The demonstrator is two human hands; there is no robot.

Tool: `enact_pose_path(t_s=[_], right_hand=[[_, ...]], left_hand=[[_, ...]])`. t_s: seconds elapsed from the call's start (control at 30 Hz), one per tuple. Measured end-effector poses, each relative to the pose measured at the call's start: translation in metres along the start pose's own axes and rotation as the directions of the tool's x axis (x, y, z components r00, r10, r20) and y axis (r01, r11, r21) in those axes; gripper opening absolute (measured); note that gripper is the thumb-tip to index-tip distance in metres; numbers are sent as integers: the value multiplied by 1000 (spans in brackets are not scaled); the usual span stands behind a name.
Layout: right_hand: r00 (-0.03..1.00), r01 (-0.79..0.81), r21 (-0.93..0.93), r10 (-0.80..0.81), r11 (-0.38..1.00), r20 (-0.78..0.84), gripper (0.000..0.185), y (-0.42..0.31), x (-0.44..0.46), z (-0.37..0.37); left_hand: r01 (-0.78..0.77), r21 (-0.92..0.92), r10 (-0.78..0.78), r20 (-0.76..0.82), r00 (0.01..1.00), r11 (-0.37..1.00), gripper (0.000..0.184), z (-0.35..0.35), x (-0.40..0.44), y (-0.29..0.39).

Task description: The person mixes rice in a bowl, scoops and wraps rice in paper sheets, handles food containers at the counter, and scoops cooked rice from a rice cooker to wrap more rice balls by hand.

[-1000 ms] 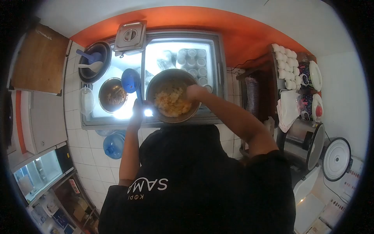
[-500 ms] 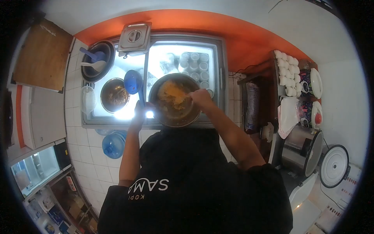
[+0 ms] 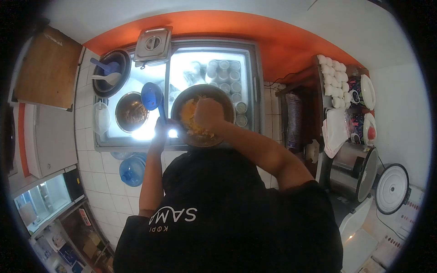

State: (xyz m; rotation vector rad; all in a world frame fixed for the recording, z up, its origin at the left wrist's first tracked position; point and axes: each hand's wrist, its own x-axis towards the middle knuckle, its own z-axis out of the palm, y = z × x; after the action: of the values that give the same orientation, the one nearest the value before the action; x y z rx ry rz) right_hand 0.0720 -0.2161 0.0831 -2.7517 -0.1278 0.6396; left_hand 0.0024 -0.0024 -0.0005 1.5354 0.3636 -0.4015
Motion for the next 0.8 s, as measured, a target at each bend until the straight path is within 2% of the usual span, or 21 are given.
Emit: enact_pose_path(t_s=[0.07,0.13,0.17,0.23,0.3,0.37,0.4,0.47,0.5,0.53,0.57,0.63,0.67,0.7,0.73,0.77,0.8], right_hand=[[1000,-8,-3,8,1000,18,21,8,6,35],[996,77,-57,-75,995,40,22,15,5,56],[996,79,-58,-77,995,37,22,20,9,51],[974,85,-122,-57,989,221,23,26,8,9],[969,112,-142,-76,984,235,24,37,6,-33],[924,42,-132,12,990,381,21,66,17,-48],[923,55,-130,0,990,385,21,73,17,-50],[922,-138,-16,134,990,362,21,73,22,-42],[924,-129,0,120,992,363,21,66,24,-28],[973,38,-57,-24,998,228,18,62,25,-7],[980,185,-137,-173,973,98,19,60,24,18],[901,399,-98,-410,912,-141,21,66,22,75],[905,390,-92,-400,916,-145,21,63,12,76],[905,419,-46,-421,907,-63,19,57,2,69],[896,444,4,-444,896,19,18,51,-7,57],[898,440,8,-440,898,19,18,47,-13,39],[925,376,-28,-372,926,79,18,43,-18,17]], left_hand=[[7,-16,-6,16,1000,1000,26,0,2,-7],[-5,-45,7,26,1000,999,26,0,2,-6],[-12,-77,14,34,999,997,27,0,2,-6],[-11,-34,11,21,1000,999,26,-2,2,-10],[-12,5,12,3,1000,1000,25,-3,5,-13],[-45,-21,46,41,998,999,24,-4,5,-16],[-44,-19,45,28,999,999,24,-3,1,-11],[-52,-26,52,-3,999,998,24,2,-7,7],[-44,-131,51,47,998,990,25,0,-1,-1],[-29,-129,34,39,999,991,25,1,-1,3],[-10,-128,15,35,999,992,26,2,-2,7],[11,-78,-6,65,998,997,26,-2,3,1],[28,-33,-25,89,996,999,26,-3,6,-1],[30,-27,-28,97,995,999,26,-2,4,1],[8,-78,-3,62,998,997,27,1,0,6],[-16,-130,19,25,1000,991,28,3,-3,9],[-11,-129,15,28,999,992,28,2,-2,7]])
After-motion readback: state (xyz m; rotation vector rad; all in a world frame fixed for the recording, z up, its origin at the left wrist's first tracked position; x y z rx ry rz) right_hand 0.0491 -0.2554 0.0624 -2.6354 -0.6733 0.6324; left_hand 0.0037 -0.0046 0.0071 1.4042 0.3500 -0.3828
